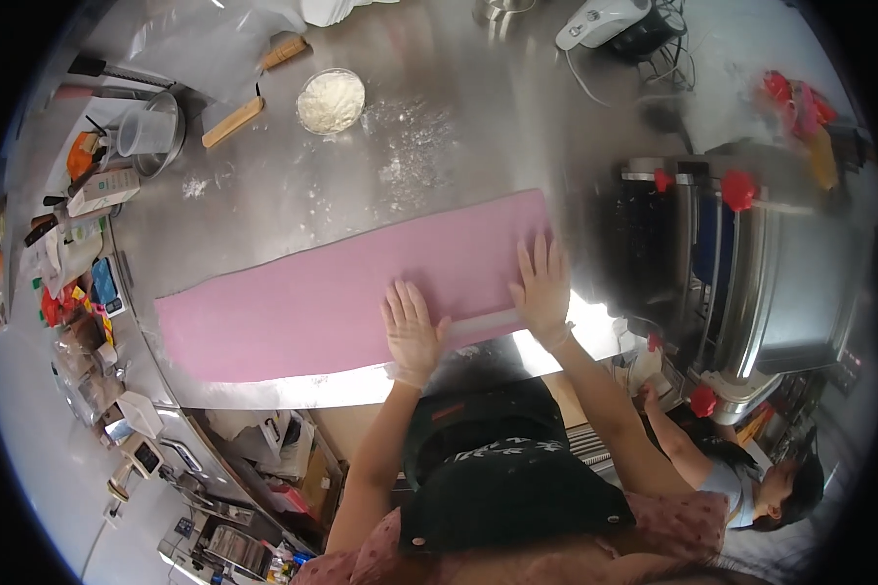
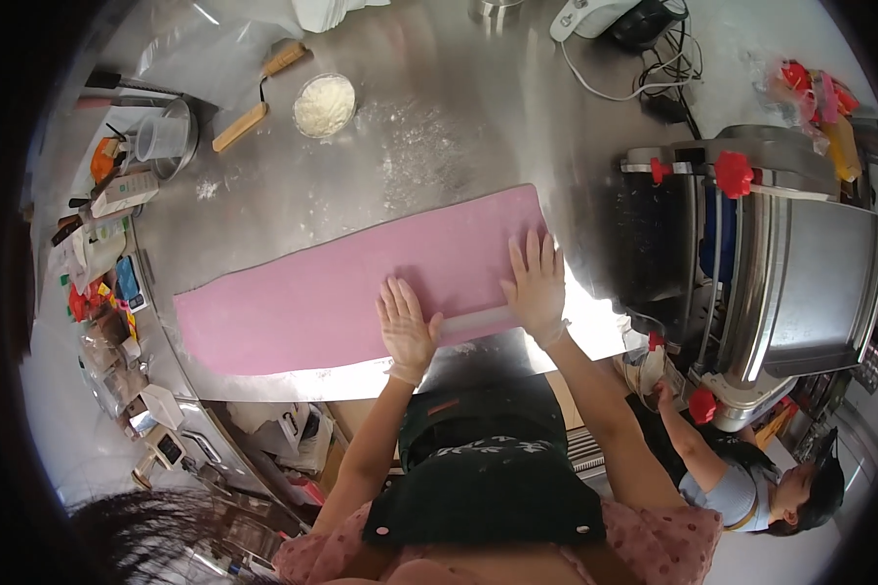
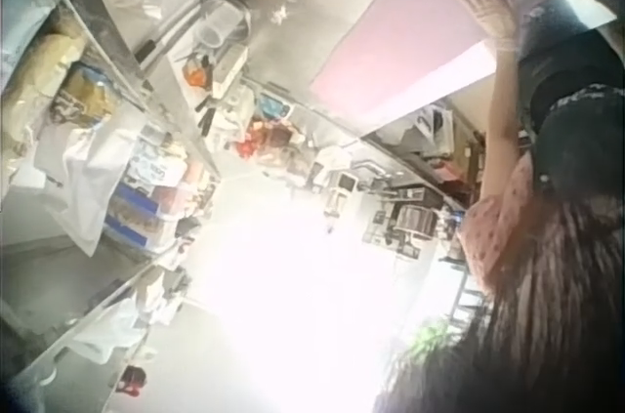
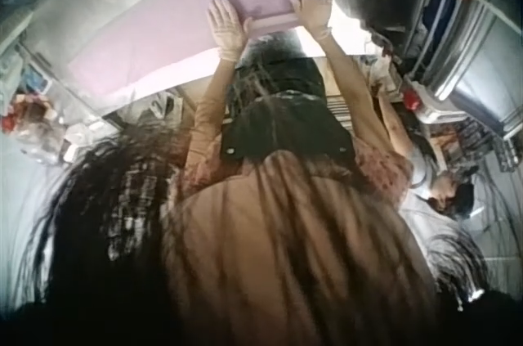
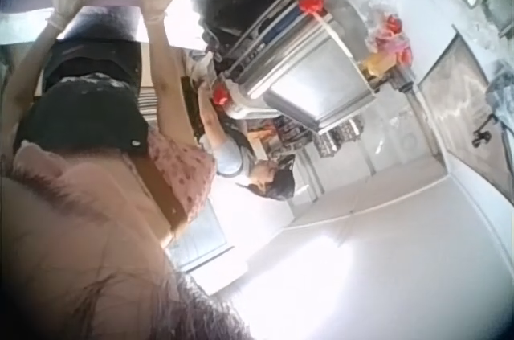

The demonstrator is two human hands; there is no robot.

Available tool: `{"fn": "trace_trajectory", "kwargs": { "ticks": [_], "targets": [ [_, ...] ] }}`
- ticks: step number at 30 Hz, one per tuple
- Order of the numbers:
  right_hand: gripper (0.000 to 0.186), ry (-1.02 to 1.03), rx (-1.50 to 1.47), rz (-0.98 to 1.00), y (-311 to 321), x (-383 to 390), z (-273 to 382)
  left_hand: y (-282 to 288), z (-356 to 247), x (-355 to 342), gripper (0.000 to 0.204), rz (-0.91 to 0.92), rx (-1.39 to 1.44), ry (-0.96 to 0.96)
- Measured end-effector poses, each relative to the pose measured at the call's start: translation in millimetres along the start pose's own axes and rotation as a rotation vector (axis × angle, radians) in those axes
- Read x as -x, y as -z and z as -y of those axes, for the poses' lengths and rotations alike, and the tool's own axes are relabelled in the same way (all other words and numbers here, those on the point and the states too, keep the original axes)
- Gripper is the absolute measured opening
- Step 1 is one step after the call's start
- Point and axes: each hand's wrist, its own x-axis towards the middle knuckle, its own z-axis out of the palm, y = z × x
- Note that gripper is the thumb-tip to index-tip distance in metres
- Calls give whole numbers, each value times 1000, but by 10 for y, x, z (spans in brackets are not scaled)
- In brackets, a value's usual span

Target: Roll out purple dough and add orange filling to create a long roll.

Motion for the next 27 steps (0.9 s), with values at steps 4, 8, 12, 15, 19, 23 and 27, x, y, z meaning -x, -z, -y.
{"fn": "trace_trajectory", "kwargs": {
  "ticks": [4, 8, 12, 15, 19, 23, 27],
  "targets": [
    [72, 90, -105, 1, -127, 425, -91, -105, -40, 373, 93, 114, 89, -26],
    [55, 287, -242, -103, -304, 872, -108, -319, 194, 648, 77, 88, 92, -245],
    [47, 270, -221, -91, -327, 813, -122, -323, 252, 504, 65, -101, 144, -291],
    [53, 251, -233, -188, -263, 149, -210, -62, -9, -45, 69, 6, -45, -71],
    [67, 205, -82, -140, -69, -394, -172, 50, -25, -570, 79, 63, 32, 12],
    [75, 6, -45, -195, 333, -1406, -61, 373, 153, -1592, 86, -191, -37, -32],
    [74, 11, -12, -350, 146, -1846, -72, 384, 304, -2009, 86, -222, -109, 85]
  ]
}}
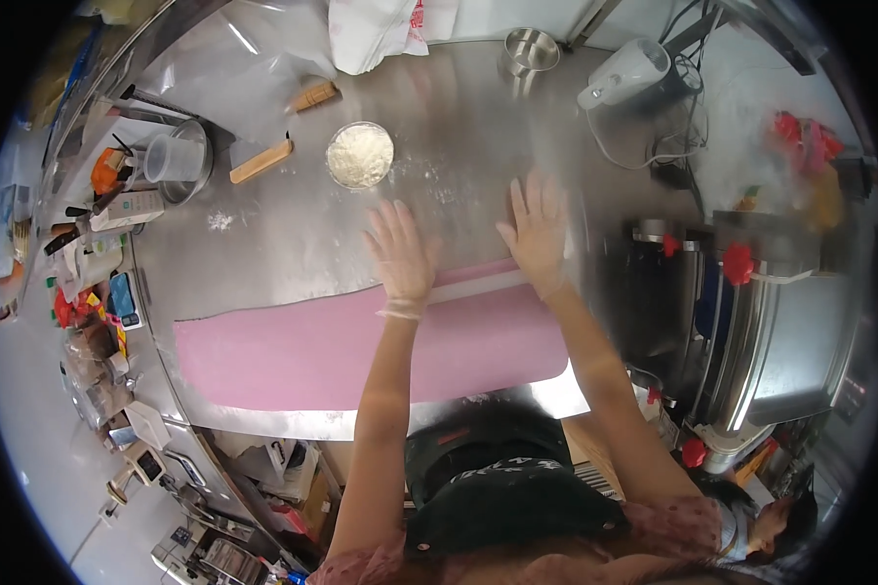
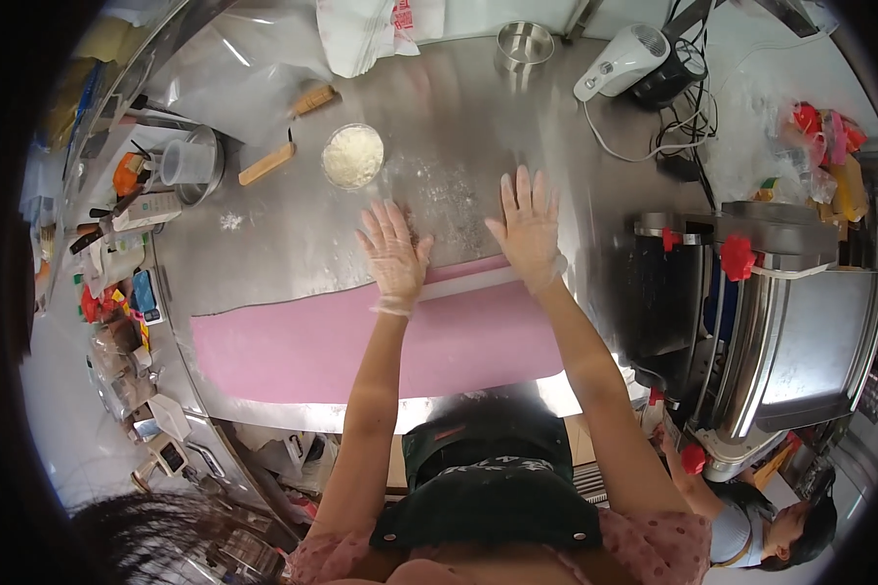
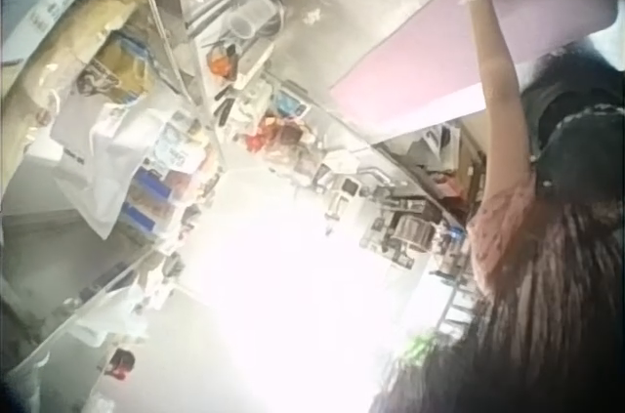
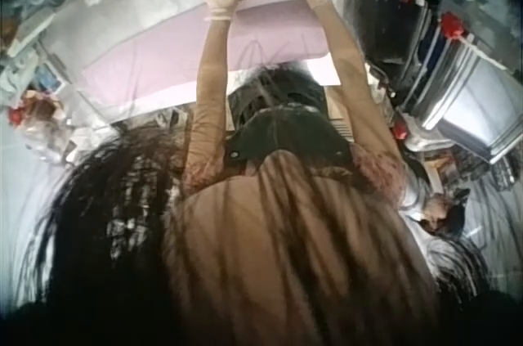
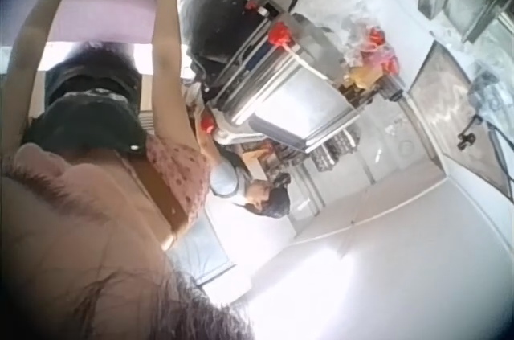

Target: Roll out purple dough and add orange filling to create a long roll.

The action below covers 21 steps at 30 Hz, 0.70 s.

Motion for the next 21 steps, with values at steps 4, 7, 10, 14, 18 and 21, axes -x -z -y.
{"fn": "trace_trajectory", "kwargs": {
  "ticks": [4, 7, 10, 14, 18, 21],
  "targets": [
    [75, 24, -96, 122, 234, 779, 15, 104, -147, 818, 92, 154, 99, 20],
    [65, 130, -66, 160, 309, 1646, -44, 49, -219, 1652, 85, 214, 165, -68],
    [57, 205, -201, 56, 275, 2097, -69, -57, -110, 2231, 75, 125, 220, -137],
    [51, 293, -305, 12, 430, 1844, 459, 111, 389, 2348, 64, 98, 284, -109],
    [54, 391, -319, 103, 296, 1575, 1189, 215, 936, 2082, 72, -54, 78, 154],
    [65, 278, -208, 136, 148, 1404, 1597, 150, 1290, 1843, 84, 69, 22, 113]
  ]
}}
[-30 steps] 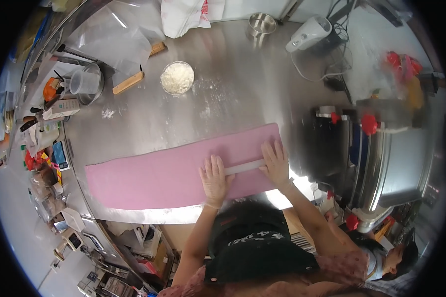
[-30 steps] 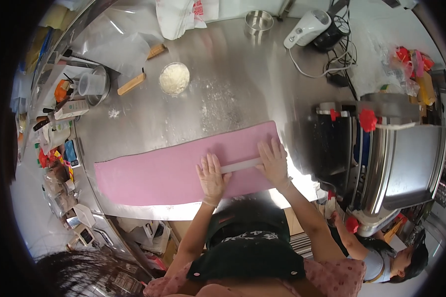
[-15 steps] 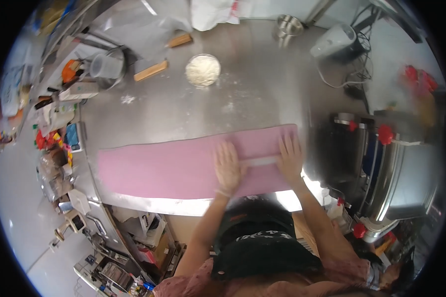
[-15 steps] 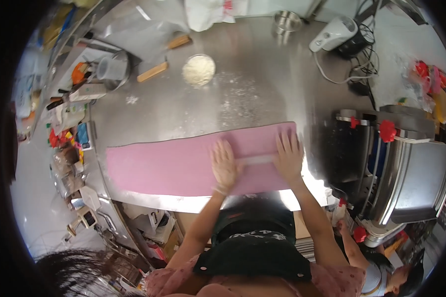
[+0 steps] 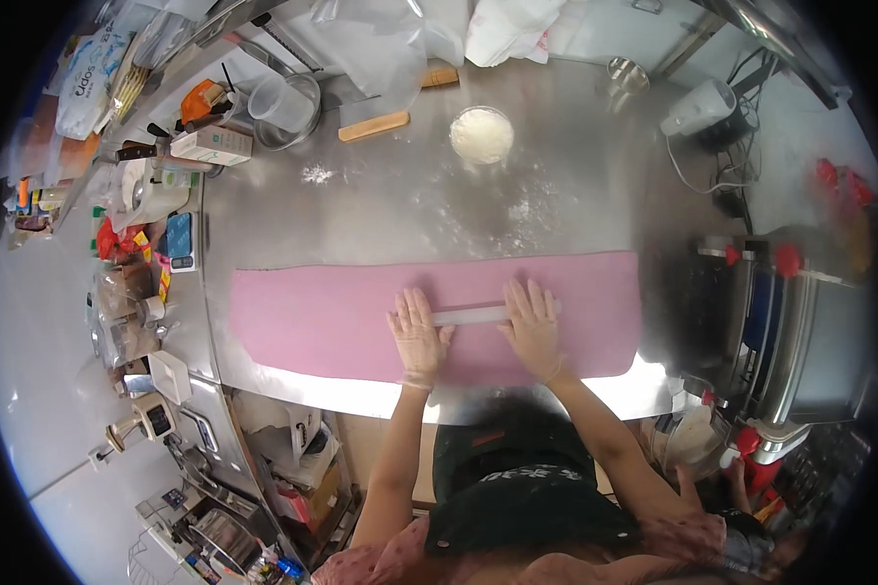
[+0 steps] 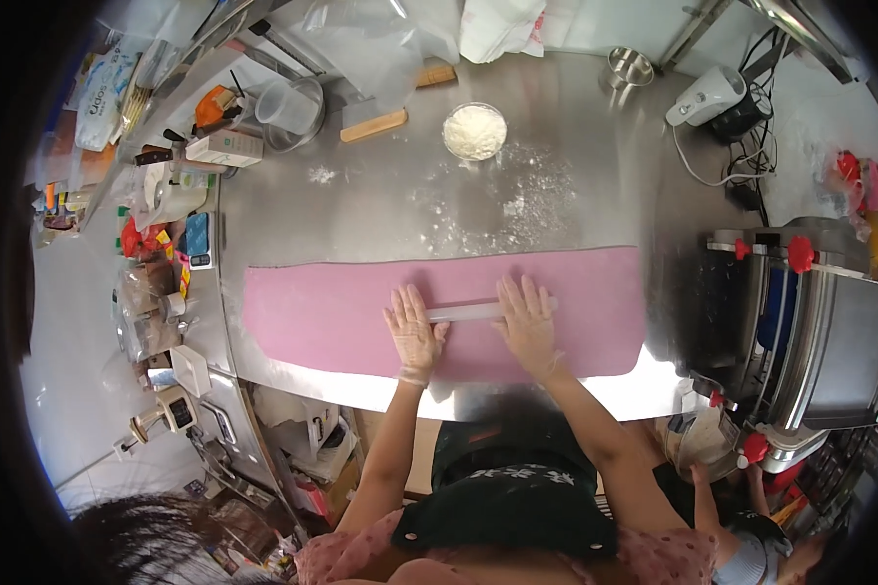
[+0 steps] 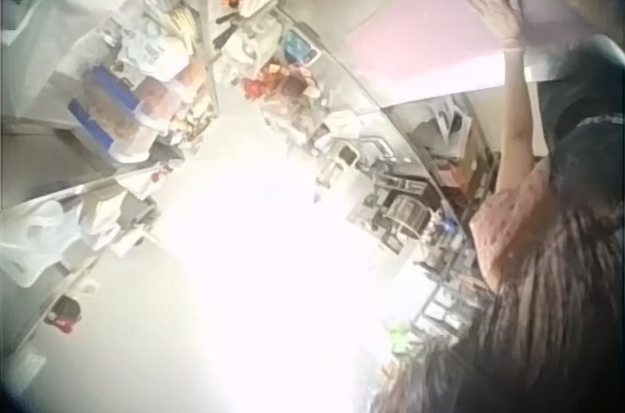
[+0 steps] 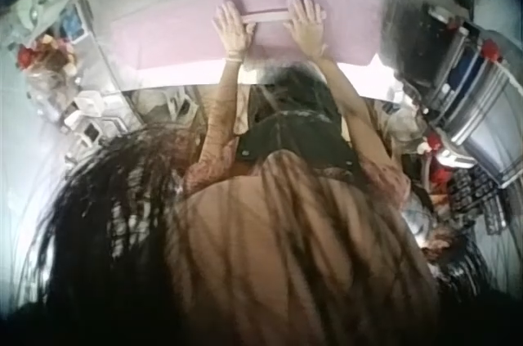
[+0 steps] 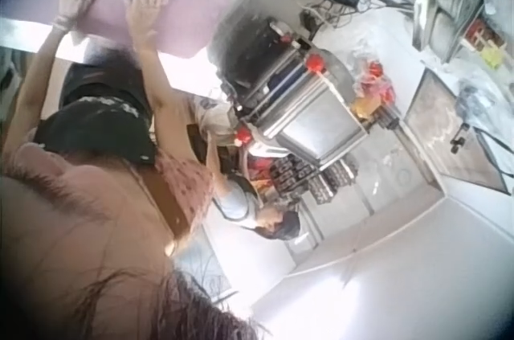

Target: Roll out purple dough and add orange filling to create a long roll.

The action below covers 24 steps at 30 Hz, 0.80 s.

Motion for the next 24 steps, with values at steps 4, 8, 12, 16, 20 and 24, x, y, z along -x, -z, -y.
{"fn": "trace_trajectory", "kwargs": {
  "ticks": [4, 8, 12, 16, 20, 24],
  "targets": [
    [72, -100, 85, 53, 136, -820, -100, 134, 80, -899, 86, -154, -17, -113],
    [73, -173, 218, -118, -76, -1395, -222, 268, 129, -1569, 86, -232, -8, -106],
    [74, -228, 189, 67, -6, -685, -9, 237, 103, -871, 88, -65, 77, -172],
    [73, -229, 186, 99, -82, 265, 278, 34, 229, 105, 91, 39, 144, -212],
    [69, -182, 58, 70, 96, -15, 244, 111, 385, -188, 89, 48, 150, -316],
    [66, -219, 89, 74, 22, 26, 241, 290, 293, -209, 79, -29, 184, -334]
  ]
}}
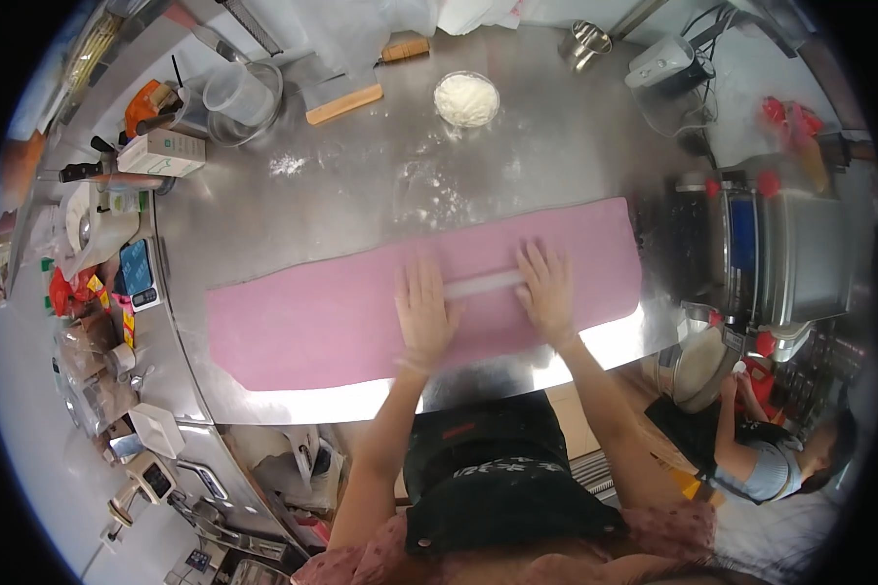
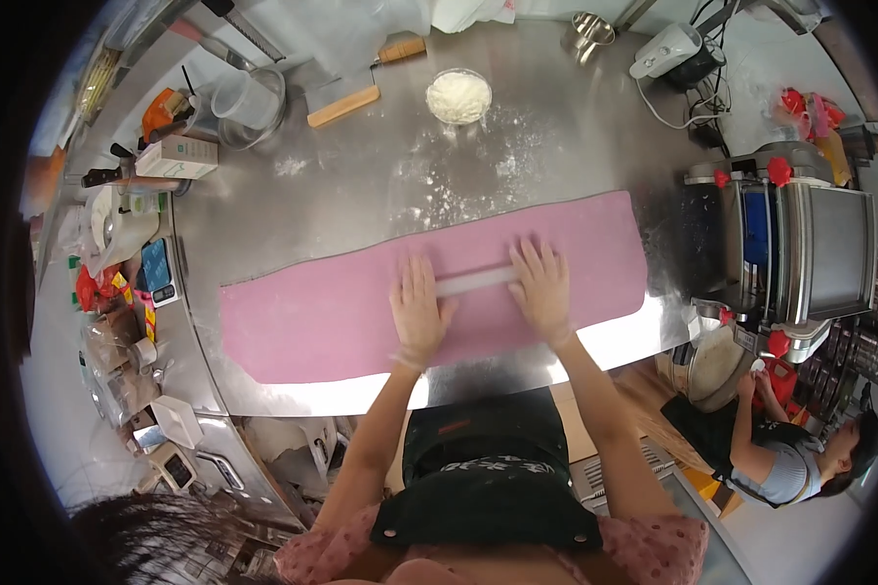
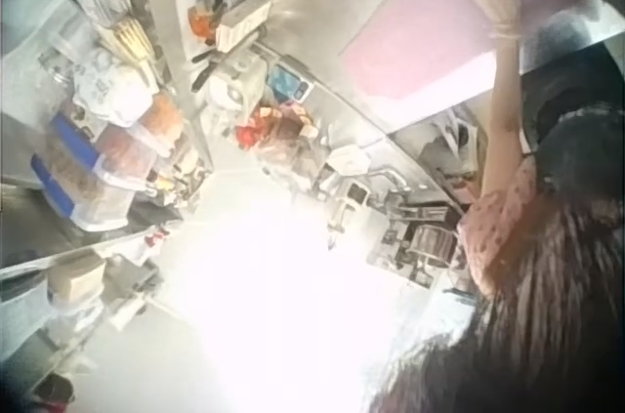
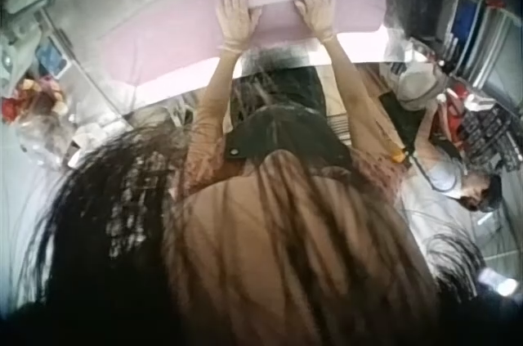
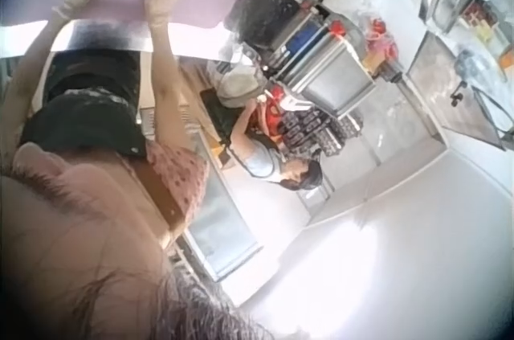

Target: Roll out purple dough and add orange filling to create a long roll.

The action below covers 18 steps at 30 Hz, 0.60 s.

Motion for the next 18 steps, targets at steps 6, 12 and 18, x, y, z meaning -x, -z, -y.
{"fn": "trace_trajectory", "kwargs": {
  "ticks": [6, 12, 18],
  "targets": [
    [59, -25, -81, -172, -191, 547, 0, -209, 26, 529, 80, 27, -37, -7],
    [60, -89, 165, -103, 75, -228, 148, -30, 40, -232, 80, -11, -113, 158],
    [62, -47, 71, 67, -123, 636, 91, -217, -215, 596, 86, 154, -70, 173]
  ]
}}
